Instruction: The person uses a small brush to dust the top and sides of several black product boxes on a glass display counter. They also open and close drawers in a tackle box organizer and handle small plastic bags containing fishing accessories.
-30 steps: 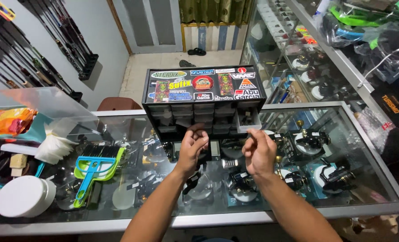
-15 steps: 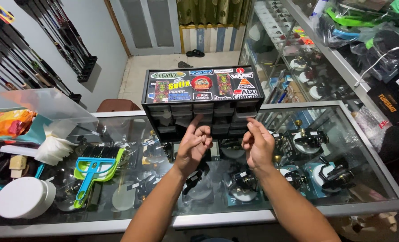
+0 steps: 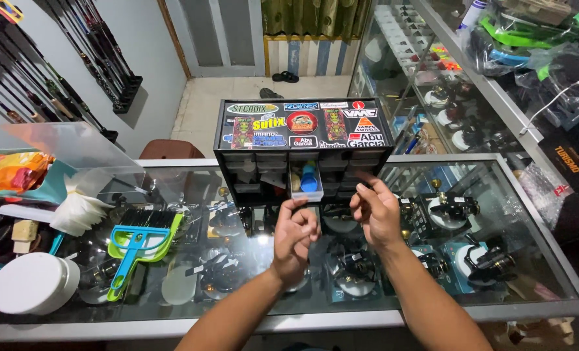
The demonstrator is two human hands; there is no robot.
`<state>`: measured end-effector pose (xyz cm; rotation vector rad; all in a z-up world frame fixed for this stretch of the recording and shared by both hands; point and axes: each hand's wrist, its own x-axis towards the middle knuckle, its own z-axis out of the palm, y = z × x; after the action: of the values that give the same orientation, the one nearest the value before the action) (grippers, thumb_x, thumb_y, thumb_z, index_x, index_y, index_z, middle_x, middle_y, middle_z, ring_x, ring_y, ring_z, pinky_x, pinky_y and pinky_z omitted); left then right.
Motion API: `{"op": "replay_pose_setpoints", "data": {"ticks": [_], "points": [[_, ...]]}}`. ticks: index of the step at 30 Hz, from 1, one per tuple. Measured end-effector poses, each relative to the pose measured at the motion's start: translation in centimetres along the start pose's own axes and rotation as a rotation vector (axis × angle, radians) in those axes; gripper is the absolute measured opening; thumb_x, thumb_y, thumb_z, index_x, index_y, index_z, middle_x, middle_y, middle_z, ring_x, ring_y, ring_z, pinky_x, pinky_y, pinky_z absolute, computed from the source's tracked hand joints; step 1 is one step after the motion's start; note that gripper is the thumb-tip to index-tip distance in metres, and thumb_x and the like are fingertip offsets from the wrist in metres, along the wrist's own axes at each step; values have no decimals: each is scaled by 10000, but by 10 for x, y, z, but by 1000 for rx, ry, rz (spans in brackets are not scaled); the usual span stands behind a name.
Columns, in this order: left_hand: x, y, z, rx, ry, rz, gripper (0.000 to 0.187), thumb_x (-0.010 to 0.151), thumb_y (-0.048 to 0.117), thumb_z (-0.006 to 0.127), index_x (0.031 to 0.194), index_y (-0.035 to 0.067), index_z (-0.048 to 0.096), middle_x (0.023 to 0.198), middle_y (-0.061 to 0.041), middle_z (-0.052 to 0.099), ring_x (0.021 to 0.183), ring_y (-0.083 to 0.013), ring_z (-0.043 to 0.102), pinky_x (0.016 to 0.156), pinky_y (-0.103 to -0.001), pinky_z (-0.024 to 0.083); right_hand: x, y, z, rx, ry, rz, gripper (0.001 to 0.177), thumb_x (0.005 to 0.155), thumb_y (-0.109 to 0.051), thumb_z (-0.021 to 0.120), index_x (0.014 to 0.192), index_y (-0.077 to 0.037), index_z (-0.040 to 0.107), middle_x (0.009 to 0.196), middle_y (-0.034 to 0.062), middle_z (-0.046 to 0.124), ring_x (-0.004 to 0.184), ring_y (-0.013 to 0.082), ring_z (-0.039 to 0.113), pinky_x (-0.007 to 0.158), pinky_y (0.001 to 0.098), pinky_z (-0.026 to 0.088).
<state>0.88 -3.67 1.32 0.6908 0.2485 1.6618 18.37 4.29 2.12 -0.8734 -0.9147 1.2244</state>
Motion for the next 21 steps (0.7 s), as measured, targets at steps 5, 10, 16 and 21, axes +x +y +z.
{"op": "replay_pose_setpoints", "data": {"ticks": [5, 10, 16, 21], "points": [[-11, 12, 23, 7, 35, -37, 514, 837, 90, 670, 1283, 22, 423, 809, -78, 516, 653, -142, 493, 602, -233, 403, -14, -30, 18, -20, -56, 128, 368, 903, -176, 671, 1229, -47, 559, 640, 111, 620, 413, 123, 476, 403, 205, 356], [-12, 8, 23, -22, 65, -33, 507, 827, 85, 673, 1271, 25, 434, 796, -74, 503, 647, -142, 480, 594, -228, 393, -16, -30, 20, -81, -111, 159, 533, 896, -227, 664, 1376, -16, 569, 643, 94, 620, 424, 112, 478, 421, 188, 358], [-15, 11, 28, 12, 70, -22, 519, 821, 115, 682, 1261, 3, 432, 788, -67, 511, 635, -139, 480, 623, -259, 407, -19, -36, 22, -109, -176, 150, 629, 897, -249, 662, 1453, 1, 509, 669, 91, 641, 457, 111, 496, 456, 197, 371], [-16, 10, 28, 16, 107, -41, 514, 797, 124, 687, 1234, 13, 439, 781, -67, 503, 625, -142, 465, 591, -259, 387, -17, -31, 19, -158, -257, 185, 745, 879, -308, 656, 1544, -53, 436, 734, 89, 655, 487, 104, 513, 448, 197, 345]]}}
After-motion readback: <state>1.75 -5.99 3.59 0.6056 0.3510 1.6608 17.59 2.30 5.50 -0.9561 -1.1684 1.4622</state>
